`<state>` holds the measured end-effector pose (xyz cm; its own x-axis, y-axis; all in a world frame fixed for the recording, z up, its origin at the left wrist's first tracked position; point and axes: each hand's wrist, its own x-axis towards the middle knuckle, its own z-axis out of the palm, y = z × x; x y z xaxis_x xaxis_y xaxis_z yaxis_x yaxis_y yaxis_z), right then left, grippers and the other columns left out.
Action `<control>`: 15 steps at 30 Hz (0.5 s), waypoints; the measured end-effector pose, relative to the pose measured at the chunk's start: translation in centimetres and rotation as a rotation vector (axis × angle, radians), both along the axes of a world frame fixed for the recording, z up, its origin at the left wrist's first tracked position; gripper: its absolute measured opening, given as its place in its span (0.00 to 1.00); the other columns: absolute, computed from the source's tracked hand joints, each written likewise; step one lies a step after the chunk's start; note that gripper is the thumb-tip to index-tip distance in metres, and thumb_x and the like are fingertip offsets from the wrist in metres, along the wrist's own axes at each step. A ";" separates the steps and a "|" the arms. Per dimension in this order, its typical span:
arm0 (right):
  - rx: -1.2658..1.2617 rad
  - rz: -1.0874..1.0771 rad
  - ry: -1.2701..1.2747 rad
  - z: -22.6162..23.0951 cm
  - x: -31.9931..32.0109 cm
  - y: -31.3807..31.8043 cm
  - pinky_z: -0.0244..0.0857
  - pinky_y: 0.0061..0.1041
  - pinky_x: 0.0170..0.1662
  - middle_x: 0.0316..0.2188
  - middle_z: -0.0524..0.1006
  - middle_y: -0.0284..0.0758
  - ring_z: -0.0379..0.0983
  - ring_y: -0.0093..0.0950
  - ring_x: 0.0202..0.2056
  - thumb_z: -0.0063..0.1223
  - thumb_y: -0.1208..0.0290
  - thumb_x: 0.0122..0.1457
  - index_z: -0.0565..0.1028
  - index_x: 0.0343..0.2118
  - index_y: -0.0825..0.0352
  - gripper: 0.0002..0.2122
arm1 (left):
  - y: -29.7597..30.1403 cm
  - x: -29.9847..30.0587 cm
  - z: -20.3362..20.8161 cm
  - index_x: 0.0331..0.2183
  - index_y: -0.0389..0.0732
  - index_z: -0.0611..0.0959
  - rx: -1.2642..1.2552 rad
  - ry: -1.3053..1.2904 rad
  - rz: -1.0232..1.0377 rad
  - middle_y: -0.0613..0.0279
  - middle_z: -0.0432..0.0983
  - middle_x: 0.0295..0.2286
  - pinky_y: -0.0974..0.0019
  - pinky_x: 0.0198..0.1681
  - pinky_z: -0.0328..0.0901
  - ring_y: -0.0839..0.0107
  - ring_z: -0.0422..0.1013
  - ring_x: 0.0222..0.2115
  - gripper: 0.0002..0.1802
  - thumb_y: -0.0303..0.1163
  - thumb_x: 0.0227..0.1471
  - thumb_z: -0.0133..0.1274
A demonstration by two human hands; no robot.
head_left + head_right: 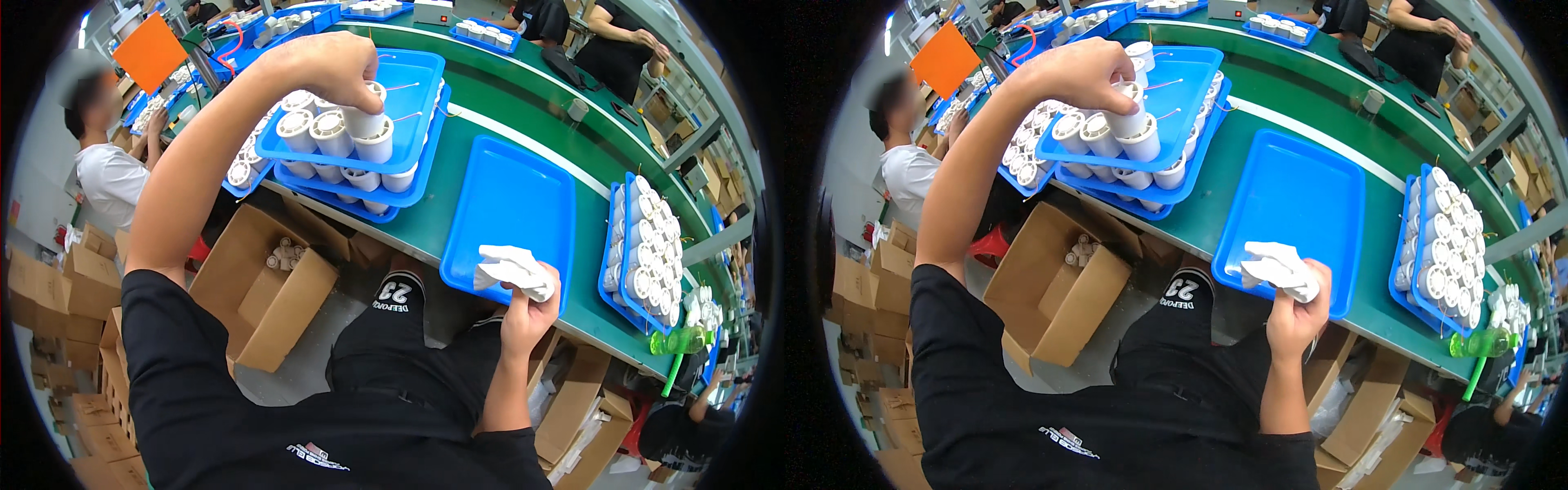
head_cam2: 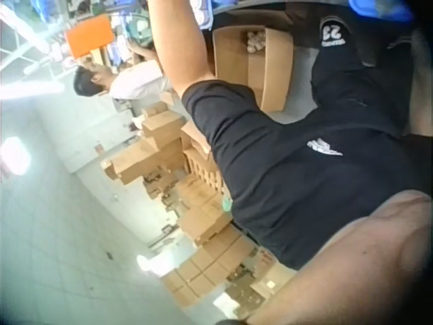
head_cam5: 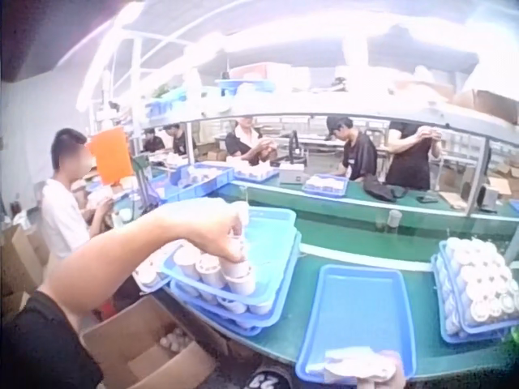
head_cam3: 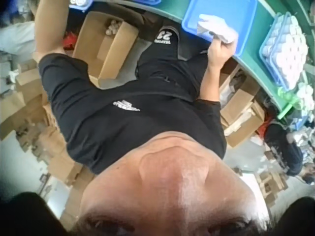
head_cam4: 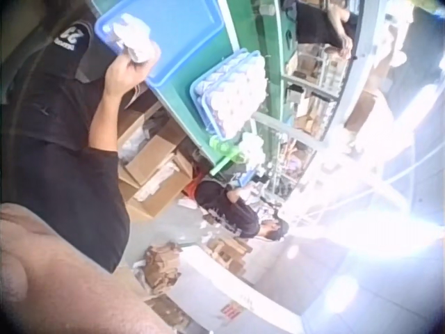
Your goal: Cleaning and inspecting cylindrical electronic components using a cloth at a factory assembly line.
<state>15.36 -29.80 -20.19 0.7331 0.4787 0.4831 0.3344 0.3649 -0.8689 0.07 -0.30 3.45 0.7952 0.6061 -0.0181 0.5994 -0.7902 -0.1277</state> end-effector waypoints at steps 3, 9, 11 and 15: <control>0.007 0.002 0.036 1.0 0.5 1.1 0.64 0.21 0.38 0.39 0.71 0.38 0.70 0.25 0.35 0.53 0.86 0.52 0.72 0.38 0.71 0.10 | 0.7 -0.5 0.0 0.41 0.33 0.83 0.049 -0.057 -0.058 0.47 0.80 0.35 0.63 0.39 0.72 0.58 0.77 0.35 0.30 0.46 0.38 0.61; -0.010 -0.310 -0.645 5.9 1.6 4.0 0.67 0.28 0.38 0.36 0.73 0.42 0.72 0.36 0.35 0.59 0.84 0.45 0.76 0.37 0.70 0.13 | -3.0 -2.6 0.3 0.45 0.36 0.80 0.071 -0.500 -0.357 0.56 0.74 0.37 0.66 0.40 0.74 0.65 0.75 0.36 0.27 0.32 0.39 0.63; 0.066 -0.385 -0.781 8.3 1.0 5.6 0.69 0.31 0.37 0.35 0.73 0.42 0.72 0.39 0.34 0.58 0.85 0.43 0.77 0.36 0.70 0.14 | -6.8 -2.1 -1.1 0.44 0.34 0.80 -0.132 -0.686 -0.462 0.59 0.73 0.38 0.67 0.41 0.75 0.69 0.75 0.37 0.26 0.25 0.37 0.63; 0.099 -0.314 -0.822 9.7 -0.8 7.3 0.69 0.34 0.38 0.35 0.72 0.41 0.72 0.39 0.36 0.58 0.83 0.38 0.78 0.36 0.68 0.16 | -12.7 0.3 -6.9 0.40 0.33 0.80 -0.138 -0.938 -0.482 0.54 0.72 0.33 0.63 0.36 0.69 0.60 0.73 0.32 0.27 0.24 0.30 0.64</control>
<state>14.53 -22.49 -10.48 0.2261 0.2415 0.9437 0.9367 0.2121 -0.2787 0.36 -13.02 -3.43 0.6825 0.2630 0.6819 0.0314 -0.9427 0.3321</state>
